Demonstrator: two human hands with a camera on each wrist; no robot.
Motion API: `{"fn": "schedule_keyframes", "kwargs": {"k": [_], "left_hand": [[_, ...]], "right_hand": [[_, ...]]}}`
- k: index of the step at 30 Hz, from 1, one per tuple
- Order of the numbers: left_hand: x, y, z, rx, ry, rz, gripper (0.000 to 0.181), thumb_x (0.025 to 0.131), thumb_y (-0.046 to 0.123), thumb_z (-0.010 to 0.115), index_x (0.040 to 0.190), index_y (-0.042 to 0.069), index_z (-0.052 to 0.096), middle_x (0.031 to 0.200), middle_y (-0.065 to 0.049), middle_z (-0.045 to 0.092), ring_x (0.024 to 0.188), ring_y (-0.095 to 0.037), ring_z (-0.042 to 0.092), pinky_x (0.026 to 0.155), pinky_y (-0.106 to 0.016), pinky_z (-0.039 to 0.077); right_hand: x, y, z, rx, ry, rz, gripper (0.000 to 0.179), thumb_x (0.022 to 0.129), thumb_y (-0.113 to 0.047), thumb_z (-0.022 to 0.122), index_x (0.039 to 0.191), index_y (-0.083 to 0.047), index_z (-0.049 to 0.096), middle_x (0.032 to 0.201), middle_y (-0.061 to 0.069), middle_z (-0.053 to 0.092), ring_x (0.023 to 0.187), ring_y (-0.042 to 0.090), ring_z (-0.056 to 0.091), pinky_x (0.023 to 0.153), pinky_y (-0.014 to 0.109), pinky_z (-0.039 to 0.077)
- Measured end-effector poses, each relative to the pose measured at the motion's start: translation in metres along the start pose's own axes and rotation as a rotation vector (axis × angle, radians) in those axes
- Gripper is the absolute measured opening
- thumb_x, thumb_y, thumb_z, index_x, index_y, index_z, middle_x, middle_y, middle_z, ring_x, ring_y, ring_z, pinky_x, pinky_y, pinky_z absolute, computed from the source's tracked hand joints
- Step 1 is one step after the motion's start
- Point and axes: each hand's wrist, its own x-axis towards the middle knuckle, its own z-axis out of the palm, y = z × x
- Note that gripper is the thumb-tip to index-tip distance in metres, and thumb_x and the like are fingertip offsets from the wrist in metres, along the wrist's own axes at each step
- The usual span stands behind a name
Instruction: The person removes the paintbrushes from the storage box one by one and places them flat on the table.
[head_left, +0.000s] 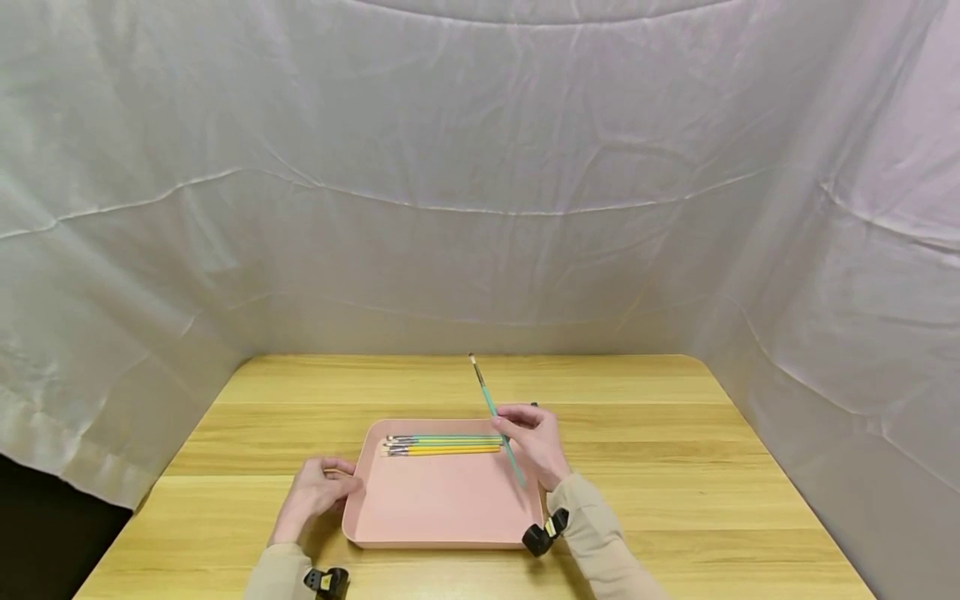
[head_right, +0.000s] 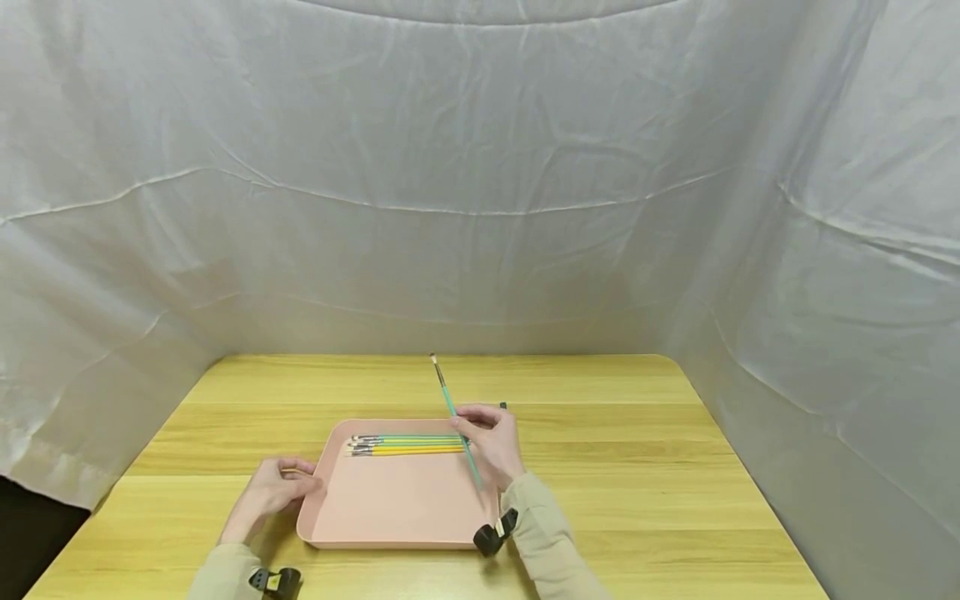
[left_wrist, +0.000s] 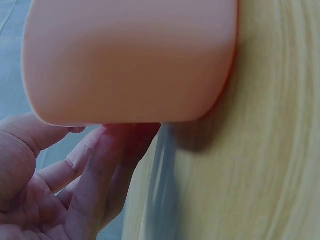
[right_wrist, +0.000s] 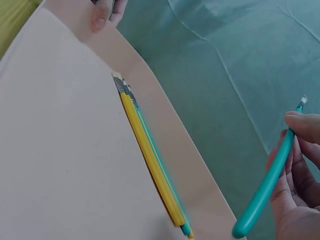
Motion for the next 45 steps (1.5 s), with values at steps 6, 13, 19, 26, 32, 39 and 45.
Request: {"fn": "schedule_keyframes", "kwargs": {"k": [6,13,19,26,32,39,45], "left_hand": [[0.000,0.000,0.000,0.016,0.004,0.003,0.031,0.078,0.000,0.070,0.106,-0.012,0.066,0.079,-0.008,0.073,0.070,-0.015,0.067,0.061,-0.030,0.056],[-0.001,0.001,-0.001,0.013,0.003,0.007,0.030,0.078,0.001,0.070,0.105,-0.012,0.066,0.080,-0.010,0.074,0.070,-0.015,0.067,0.060,-0.030,0.056],[-0.002,0.001,-0.001,0.011,0.005,0.008,0.030,0.077,0.001,0.071,0.104,-0.012,0.066,0.081,-0.012,0.075,0.070,-0.016,0.068,0.061,-0.029,0.056],[-0.001,0.001,-0.001,0.018,0.004,0.003,0.029,0.078,0.001,0.072,0.104,-0.011,0.066,0.081,-0.011,0.074,0.070,-0.016,0.068,0.061,-0.029,0.056],[-0.001,0.001,-0.001,0.025,0.004,0.005,0.029,0.079,0.002,0.072,0.104,-0.011,0.067,0.081,-0.011,0.074,0.070,-0.016,0.068,0.061,-0.030,0.056],[0.000,0.001,-0.001,0.017,0.005,0.002,0.029,0.078,0.001,0.072,0.104,-0.011,0.067,0.080,-0.010,0.074,0.069,-0.015,0.067,0.060,-0.030,0.056],[0.001,0.000,-0.001,0.028,0.005,-0.001,0.029,0.078,0.002,0.072,0.104,-0.010,0.067,0.080,-0.009,0.074,0.070,-0.015,0.067,0.061,-0.030,0.056]], "right_hand": [[-0.003,0.003,-0.006,0.067,0.067,0.031,0.031,0.083,0.000,0.077,0.110,0.014,0.069,0.084,-0.001,0.075,0.076,0.007,0.067,0.071,0.020,0.054],[-0.005,0.007,-0.017,0.059,0.169,0.069,0.028,0.084,-0.003,0.077,0.108,0.011,0.071,0.082,-0.005,0.074,0.075,0.006,0.066,0.067,0.019,0.052],[-0.005,0.013,-0.027,0.070,0.229,0.095,0.031,0.083,-0.002,0.077,0.110,0.012,0.070,0.079,-0.009,0.073,0.074,0.004,0.065,0.068,0.019,0.053],[-0.008,0.018,-0.036,0.036,0.271,0.113,0.031,0.085,-0.004,0.077,0.110,0.011,0.070,0.075,-0.012,0.071,0.066,0.003,0.061,0.064,0.019,0.050],[-0.009,0.024,-0.044,0.012,0.293,0.112,0.032,0.085,-0.003,0.076,0.110,0.015,0.068,0.071,-0.013,0.068,0.063,0.002,0.059,0.062,0.018,0.050],[-0.010,0.034,-0.053,-0.003,0.336,0.122,0.028,0.085,0.001,0.074,0.108,0.014,0.069,0.069,-0.011,0.068,0.064,0.004,0.060,0.060,0.018,0.051],[-0.012,0.042,-0.058,-0.090,0.348,0.108,0.025,0.084,-0.001,0.075,0.102,0.014,0.071,0.068,-0.009,0.065,0.063,0.002,0.057,0.059,0.017,0.049]]}}
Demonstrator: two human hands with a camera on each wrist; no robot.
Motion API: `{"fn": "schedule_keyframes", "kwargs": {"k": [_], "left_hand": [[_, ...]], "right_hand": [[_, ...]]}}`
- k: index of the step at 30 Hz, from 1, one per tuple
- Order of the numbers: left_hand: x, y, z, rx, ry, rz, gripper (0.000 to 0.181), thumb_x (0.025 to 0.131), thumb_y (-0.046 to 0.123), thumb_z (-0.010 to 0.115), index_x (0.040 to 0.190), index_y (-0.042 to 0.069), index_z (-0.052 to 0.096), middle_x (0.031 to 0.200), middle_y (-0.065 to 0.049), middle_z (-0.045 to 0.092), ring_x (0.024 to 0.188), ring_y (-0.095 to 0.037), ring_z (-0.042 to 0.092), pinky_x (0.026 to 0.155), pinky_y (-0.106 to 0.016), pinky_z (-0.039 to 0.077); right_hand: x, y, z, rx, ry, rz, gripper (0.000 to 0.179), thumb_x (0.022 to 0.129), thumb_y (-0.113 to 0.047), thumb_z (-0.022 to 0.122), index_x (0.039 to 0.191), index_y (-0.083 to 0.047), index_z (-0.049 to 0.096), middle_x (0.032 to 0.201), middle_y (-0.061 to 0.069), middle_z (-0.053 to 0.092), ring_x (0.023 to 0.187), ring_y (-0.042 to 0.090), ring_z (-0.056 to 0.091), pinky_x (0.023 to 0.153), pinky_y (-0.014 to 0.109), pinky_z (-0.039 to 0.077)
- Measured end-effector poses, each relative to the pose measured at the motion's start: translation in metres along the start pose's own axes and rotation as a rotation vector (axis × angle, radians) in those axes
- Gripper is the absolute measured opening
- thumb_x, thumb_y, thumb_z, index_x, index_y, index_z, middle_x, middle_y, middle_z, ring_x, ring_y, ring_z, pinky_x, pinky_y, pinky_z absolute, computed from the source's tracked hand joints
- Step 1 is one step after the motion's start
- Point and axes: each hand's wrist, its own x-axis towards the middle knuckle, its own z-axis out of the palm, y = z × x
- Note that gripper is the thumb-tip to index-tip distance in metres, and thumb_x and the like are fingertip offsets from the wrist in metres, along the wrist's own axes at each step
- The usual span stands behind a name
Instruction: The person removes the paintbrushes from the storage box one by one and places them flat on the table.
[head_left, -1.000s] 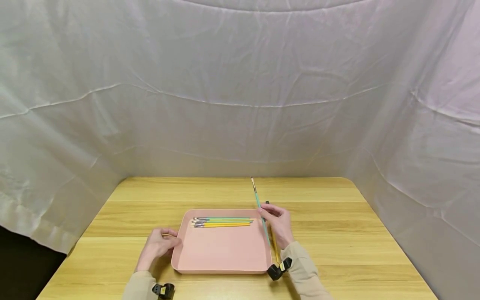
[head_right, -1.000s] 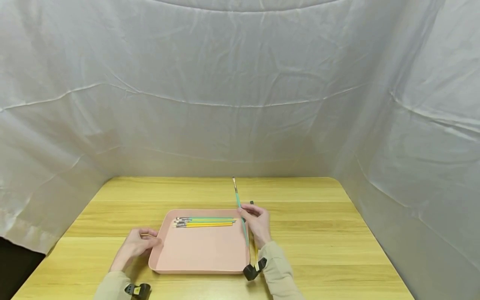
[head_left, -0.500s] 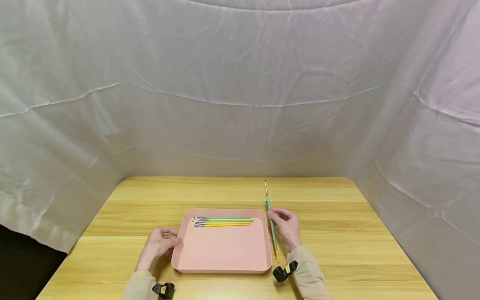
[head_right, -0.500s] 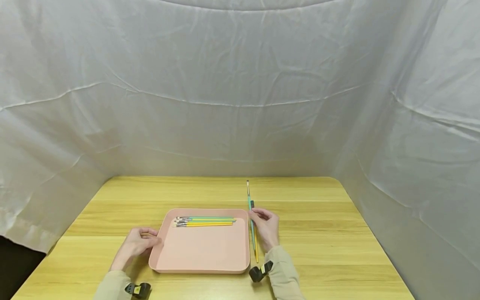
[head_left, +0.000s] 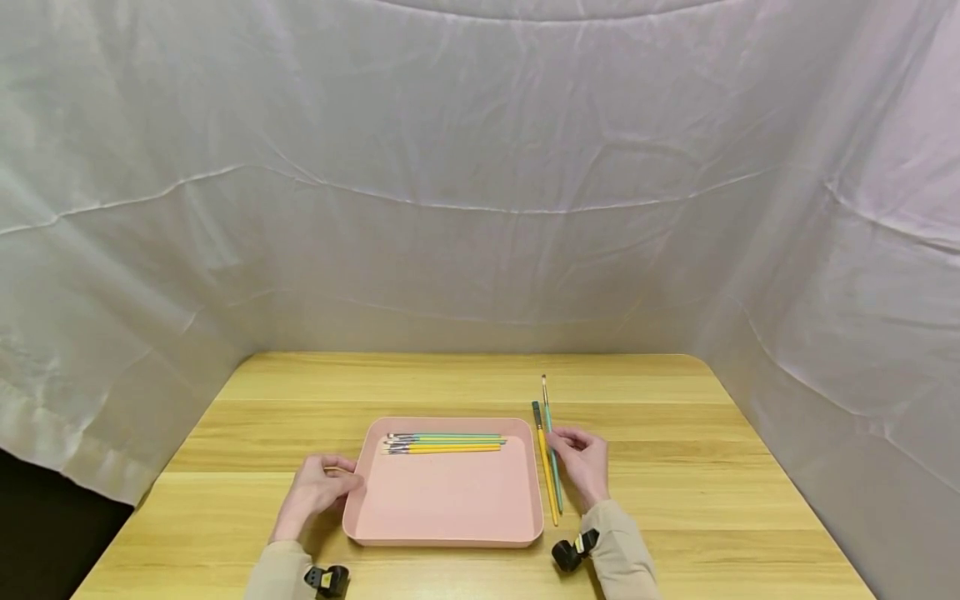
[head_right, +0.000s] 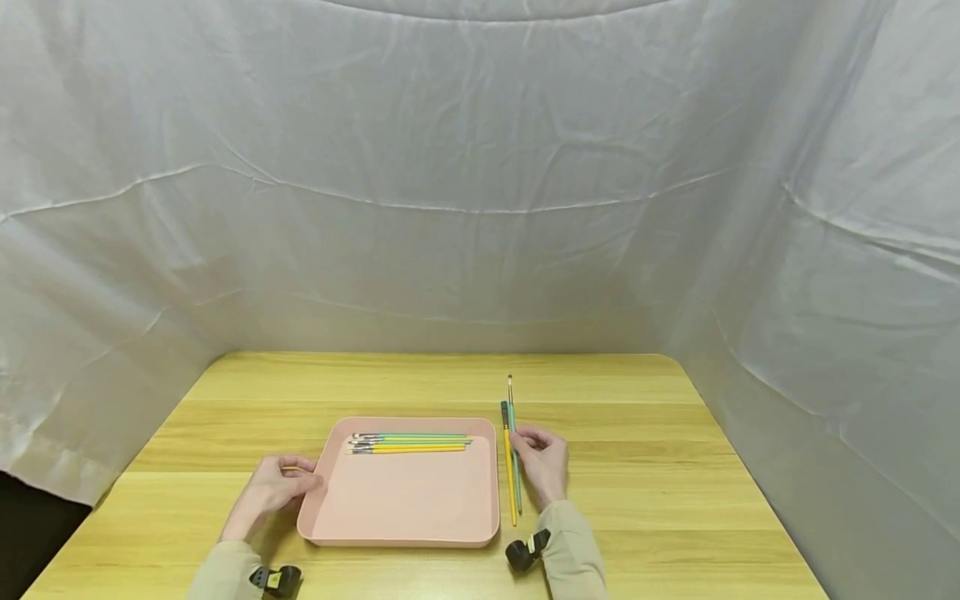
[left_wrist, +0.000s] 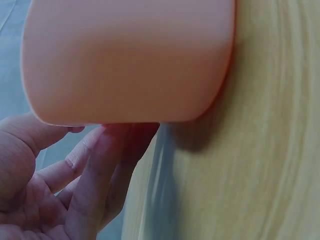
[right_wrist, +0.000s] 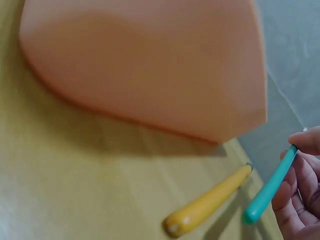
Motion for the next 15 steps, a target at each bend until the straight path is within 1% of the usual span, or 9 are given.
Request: {"fn": "schedule_keyframes", "kwargs": {"k": [2,9,15], "left_hand": [[0.000,-0.001,0.000,0.002,0.001,0.001,0.029,0.078,0.002,0.072,0.104,-0.010,0.067,0.080,-0.009,0.074,0.069,-0.015,0.067,0.061,-0.030,0.056],[-0.001,-0.002,0.001,-0.004,0.000,0.011,0.029,0.077,0.002,0.071,0.103,-0.010,0.068,0.076,-0.007,0.073,0.064,-0.014,0.064,0.057,-0.029,0.053],[0.000,-0.003,0.000,-0.010,-0.001,0.016,0.029,0.077,0.002,0.071,0.103,-0.011,0.068,0.076,-0.007,0.073,0.064,-0.014,0.064,0.057,-0.028,0.053]], "right_hand": [[0.001,0.003,-0.001,-0.038,0.006,-0.011,0.025,0.083,-0.002,0.076,0.101,0.014,0.071,0.068,-0.008,0.066,0.063,0.002,0.057,0.059,0.017,0.049],[0.003,0.013,-0.004,-0.188,0.026,-0.004,0.021,0.082,-0.006,0.077,0.097,0.009,0.075,0.070,-0.004,0.068,0.062,0.002,0.058,0.057,0.017,0.049],[0.005,0.016,-0.005,-0.312,0.017,-0.058,0.017,0.082,-0.009,0.078,0.092,0.005,0.076,0.074,0.003,0.072,0.065,0.003,0.058,0.060,0.016,0.048]]}}
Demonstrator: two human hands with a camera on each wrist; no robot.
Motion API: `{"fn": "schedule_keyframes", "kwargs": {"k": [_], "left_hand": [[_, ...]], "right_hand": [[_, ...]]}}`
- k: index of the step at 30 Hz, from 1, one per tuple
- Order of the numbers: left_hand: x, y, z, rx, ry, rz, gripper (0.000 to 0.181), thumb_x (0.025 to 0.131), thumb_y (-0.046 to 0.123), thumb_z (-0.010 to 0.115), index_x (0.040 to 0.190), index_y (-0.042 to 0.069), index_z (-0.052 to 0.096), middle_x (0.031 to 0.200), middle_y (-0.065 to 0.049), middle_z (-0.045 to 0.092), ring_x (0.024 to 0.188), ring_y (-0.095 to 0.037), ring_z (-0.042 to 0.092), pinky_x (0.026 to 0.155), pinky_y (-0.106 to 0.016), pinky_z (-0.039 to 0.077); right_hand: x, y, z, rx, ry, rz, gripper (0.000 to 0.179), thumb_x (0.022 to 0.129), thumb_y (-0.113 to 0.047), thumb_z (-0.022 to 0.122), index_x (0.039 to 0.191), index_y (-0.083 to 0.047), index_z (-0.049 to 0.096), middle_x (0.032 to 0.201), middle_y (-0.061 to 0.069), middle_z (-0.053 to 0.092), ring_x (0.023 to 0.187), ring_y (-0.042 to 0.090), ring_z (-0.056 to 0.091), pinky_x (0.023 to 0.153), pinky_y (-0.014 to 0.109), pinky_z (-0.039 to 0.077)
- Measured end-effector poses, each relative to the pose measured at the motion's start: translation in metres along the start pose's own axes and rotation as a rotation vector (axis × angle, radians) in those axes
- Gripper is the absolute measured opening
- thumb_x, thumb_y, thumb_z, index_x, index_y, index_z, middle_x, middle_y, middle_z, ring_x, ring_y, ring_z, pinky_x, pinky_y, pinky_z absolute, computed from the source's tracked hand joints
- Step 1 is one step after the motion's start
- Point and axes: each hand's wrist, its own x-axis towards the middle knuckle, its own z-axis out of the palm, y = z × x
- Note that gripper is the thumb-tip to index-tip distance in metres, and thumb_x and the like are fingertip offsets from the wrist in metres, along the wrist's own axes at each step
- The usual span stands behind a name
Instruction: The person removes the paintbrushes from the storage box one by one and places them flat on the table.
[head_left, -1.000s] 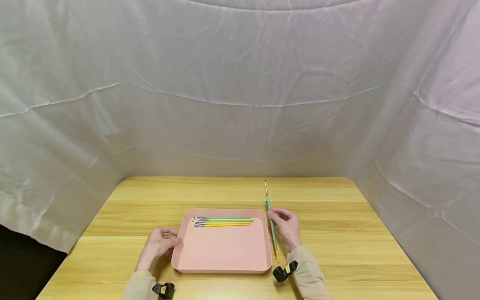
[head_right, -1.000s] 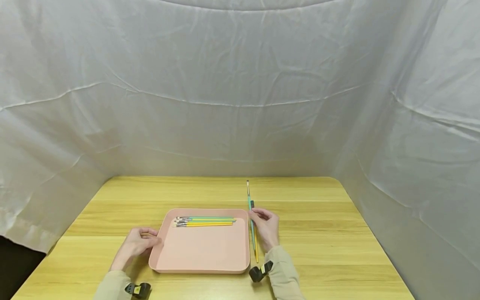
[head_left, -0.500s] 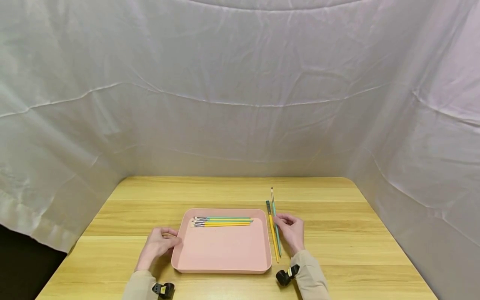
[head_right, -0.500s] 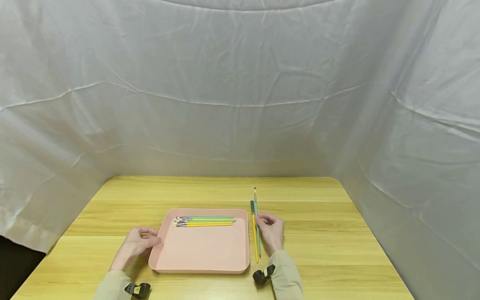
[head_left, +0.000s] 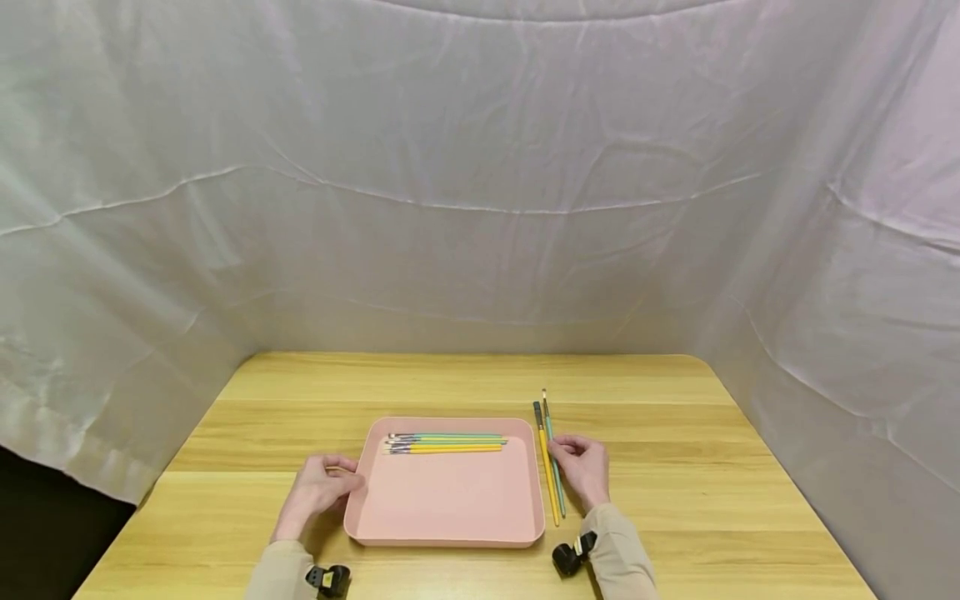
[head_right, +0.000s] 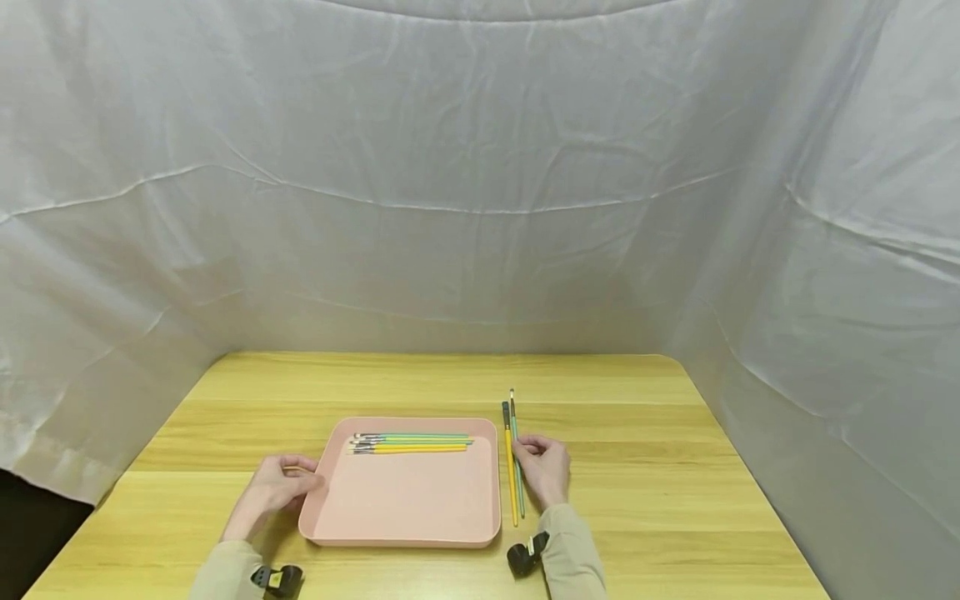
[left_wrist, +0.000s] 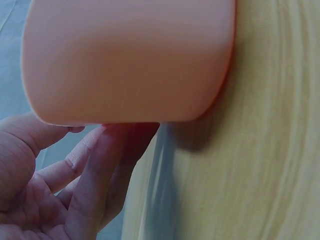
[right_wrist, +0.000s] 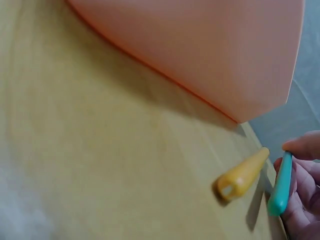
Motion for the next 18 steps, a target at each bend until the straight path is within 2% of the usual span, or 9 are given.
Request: {"fn": "schedule_keyframes", "kwargs": {"k": [11,18], "left_hand": [[0.0000,0.0008,-0.0002,0.009,0.003,0.000,0.029,0.078,0.002,0.071,0.103,-0.010,0.068,0.077,-0.008,0.074,0.066,-0.014,0.065,0.058,-0.029,0.053],[-0.0009,0.0020,-0.0001,0.004,0.001,-0.002,0.030,0.077,0.002,0.071,0.104,-0.011,0.068,0.078,-0.009,0.074,0.067,-0.014,0.066,0.059,-0.029,0.054]], "right_hand": [[-0.0012,-0.0017,-0.0003,-0.177,-0.003,-0.081,0.013,0.083,-0.010,0.076,0.089,0.001,0.077,0.079,0.010,0.075,0.068,0.006,0.062,0.065,0.018,0.048],[-0.0009,0.0002,0.0018,-0.321,0.031,-0.171,0.010,0.082,-0.011,0.078,0.085,-0.002,0.078,0.075,0.007,0.075,0.066,0.010,0.064,0.066,0.025,0.049]]}}
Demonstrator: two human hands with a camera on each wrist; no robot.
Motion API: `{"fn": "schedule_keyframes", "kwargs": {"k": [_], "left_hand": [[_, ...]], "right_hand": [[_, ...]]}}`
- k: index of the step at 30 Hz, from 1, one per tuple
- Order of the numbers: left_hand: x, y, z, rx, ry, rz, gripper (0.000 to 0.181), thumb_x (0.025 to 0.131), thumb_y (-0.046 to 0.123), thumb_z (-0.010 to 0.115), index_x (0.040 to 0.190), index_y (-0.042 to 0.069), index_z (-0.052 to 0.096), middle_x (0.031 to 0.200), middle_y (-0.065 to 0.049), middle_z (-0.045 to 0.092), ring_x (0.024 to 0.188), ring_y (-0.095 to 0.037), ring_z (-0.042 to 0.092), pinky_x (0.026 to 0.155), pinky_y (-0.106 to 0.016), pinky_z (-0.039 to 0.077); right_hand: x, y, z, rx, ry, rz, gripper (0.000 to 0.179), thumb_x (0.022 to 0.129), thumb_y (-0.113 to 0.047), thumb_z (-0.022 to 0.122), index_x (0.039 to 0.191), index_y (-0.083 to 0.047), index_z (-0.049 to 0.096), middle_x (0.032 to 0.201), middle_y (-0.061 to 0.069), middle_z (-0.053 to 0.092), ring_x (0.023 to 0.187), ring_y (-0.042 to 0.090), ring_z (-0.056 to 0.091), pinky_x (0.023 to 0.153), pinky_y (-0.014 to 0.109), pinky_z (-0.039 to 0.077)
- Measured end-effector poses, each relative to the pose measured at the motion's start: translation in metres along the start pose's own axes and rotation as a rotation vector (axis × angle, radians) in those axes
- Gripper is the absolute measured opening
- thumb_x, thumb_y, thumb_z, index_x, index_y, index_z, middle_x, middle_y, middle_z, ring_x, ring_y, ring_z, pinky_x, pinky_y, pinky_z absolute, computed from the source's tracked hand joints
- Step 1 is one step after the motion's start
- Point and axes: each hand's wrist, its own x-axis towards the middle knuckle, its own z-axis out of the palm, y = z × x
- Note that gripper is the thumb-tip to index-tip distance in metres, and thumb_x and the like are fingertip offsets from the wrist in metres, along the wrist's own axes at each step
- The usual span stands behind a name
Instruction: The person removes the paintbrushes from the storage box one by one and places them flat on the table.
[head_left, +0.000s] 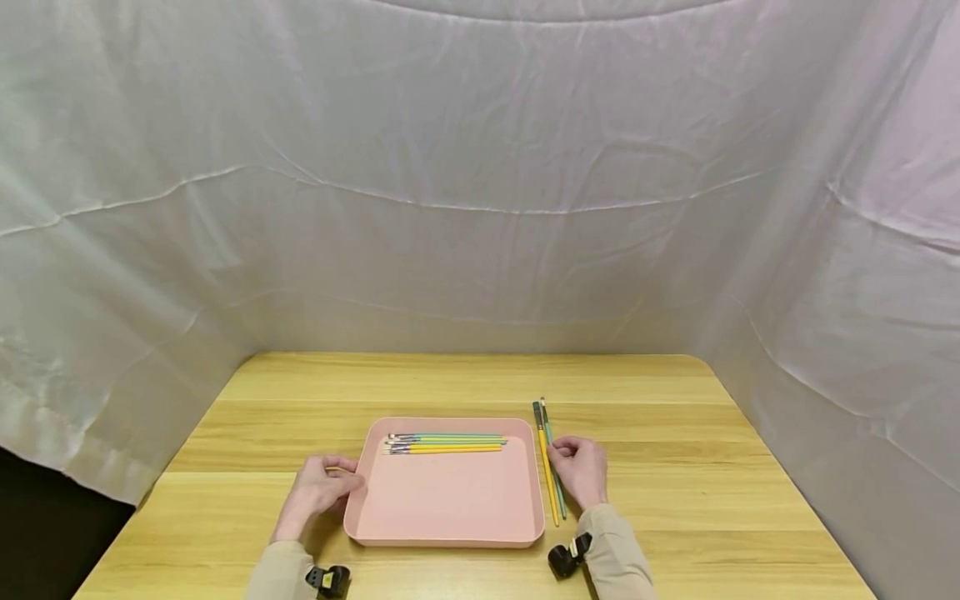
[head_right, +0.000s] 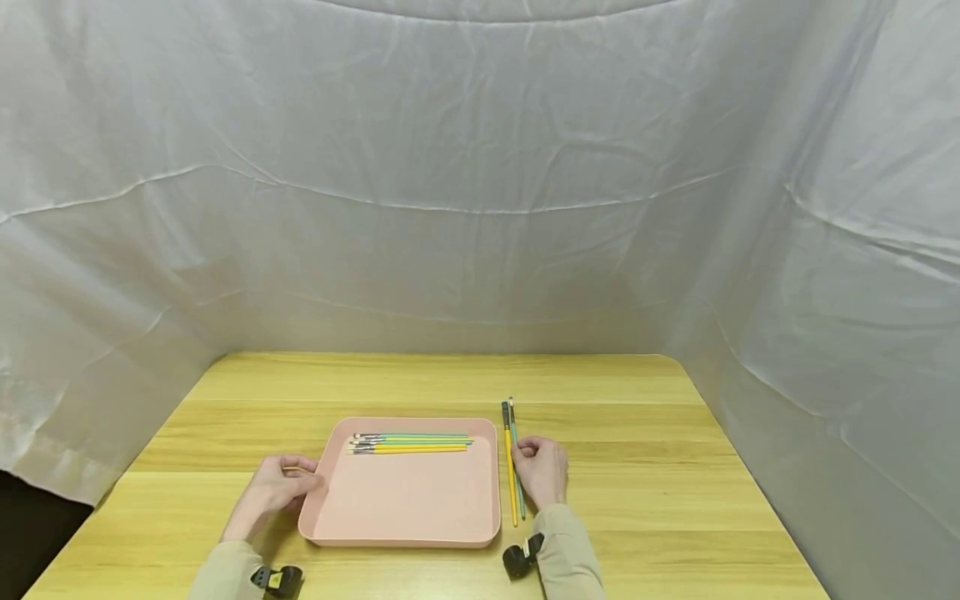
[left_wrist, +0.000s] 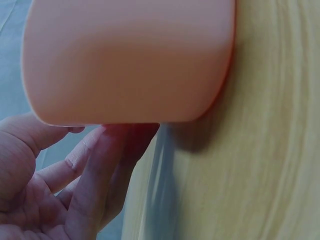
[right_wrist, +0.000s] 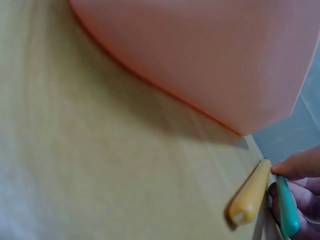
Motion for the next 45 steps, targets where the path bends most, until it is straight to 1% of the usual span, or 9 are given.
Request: {"fn": "schedule_keyframes", "kwargs": {"k": [8,12,18,25,32,39,45], "left_hand": [[-0.0002,-0.0005,0.0000,0.008,0.000,-0.002,0.030,0.077,0.002,0.070,0.104,-0.010,0.068,0.077,-0.008,0.073,0.067,-0.014,0.065,0.059,-0.029,0.054],[-0.0003,-0.0003,0.0004,-0.002,0.000,-0.003,0.029,0.077,0.002,0.070,0.104,-0.011,0.068,0.077,-0.007,0.073,0.067,-0.014,0.066,0.059,-0.029,0.055],[-0.0003,-0.0001,0.0007,-0.005,0.003,-0.007,0.030,0.077,0.002,0.071,0.105,-0.011,0.068,0.078,-0.009,0.074,0.067,-0.015,0.066,0.060,-0.030,0.056],[0.0003,-0.0007,0.0006,-0.008,0.003,-0.007,0.029,0.078,0.001,0.071,0.104,-0.011,0.067,0.077,-0.009,0.074,0.066,-0.015,0.066,0.058,-0.029,0.054],[0.0007,-0.0005,0.0003,0.002,0.002,-0.007,0.029,0.078,0.002,0.071,0.104,-0.010,0.068,0.079,-0.009,0.074,0.067,-0.015,0.066,0.059,-0.029,0.055],[0.0005,-0.0006,0.0005,-0.001,0.000,-0.010,0.028,0.078,0.002,0.071,0.103,-0.010,0.068,0.077,-0.007,0.073,0.066,-0.014,0.066,0.059,-0.029,0.055],[0.0008,-0.0004,0.0007,-0.006,0.001,-0.011,0.029,0.078,0.002,0.071,0.104,-0.010,0.068,0.077,-0.007,0.073,0.066,-0.014,0.066,0.059,-0.029,0.055]], "right_hand": [[-0.0008,-0.0011,-0.0015,-0.055,-0.010,-0.027,0.011,0.081,-0.014,0.077,0.083,-0.003,0.078,0.072,0.005,0.074,0.065,0.012,0.063,0.067,0.031,0.050],[-0.0002,-0.0014,-0.0024,-0.075,-0.027,-0.027,0.011,0.081,-0.014,0.077,0.084,-0.004,0.078,0.072,0.004,0.073,0.065,0.012,0.062,0.067,0.031,0.049],[0.0014,-0.0015,-0.0022,-0.119,-0.040,-0.054,0.009,0.079,-0.012,0.077,0.082,-0.003,0.077,0.070,0.003,0.072,0.065,0.012,0.062,0.069,0.033,0.050],[0.0022,-0.0020,-0.0036,-0.129,-0.049,-0.070,0.008,0.078,-0.010,0.076,0.082,-0.003,0.077,0.069,0.004,0.072,0.065,0.014,0.063,0.070,0.036,0.051],[0.0033,-0.0028,-0.0051,-0.121,-0.067,-0.051,0.006,0.079,-0.010,0.076,0.080,-0.005,0.076,0.070,0.004,0.072,0.065,0.012,0.062,0.069,0.034,0.051],[0.0034,-0.0039,-0.0070,-0.084,-0.106,0.005,0.010,0.081,-0.013,0.077,0.086,-0.004,0.076,0.074,0.003,0.071,0.068,0.011,0.060,0.069,0.030,0.049],[0.0048,-0.0022,-0.0070,-0.066,-0.115,0.028,0.012,0.082,-0.014,0.075,0.088,-0.004,0.076,0.074,0.002,0.070,0.068,0.010,0.058,0.068,0.028,0.047]]}}
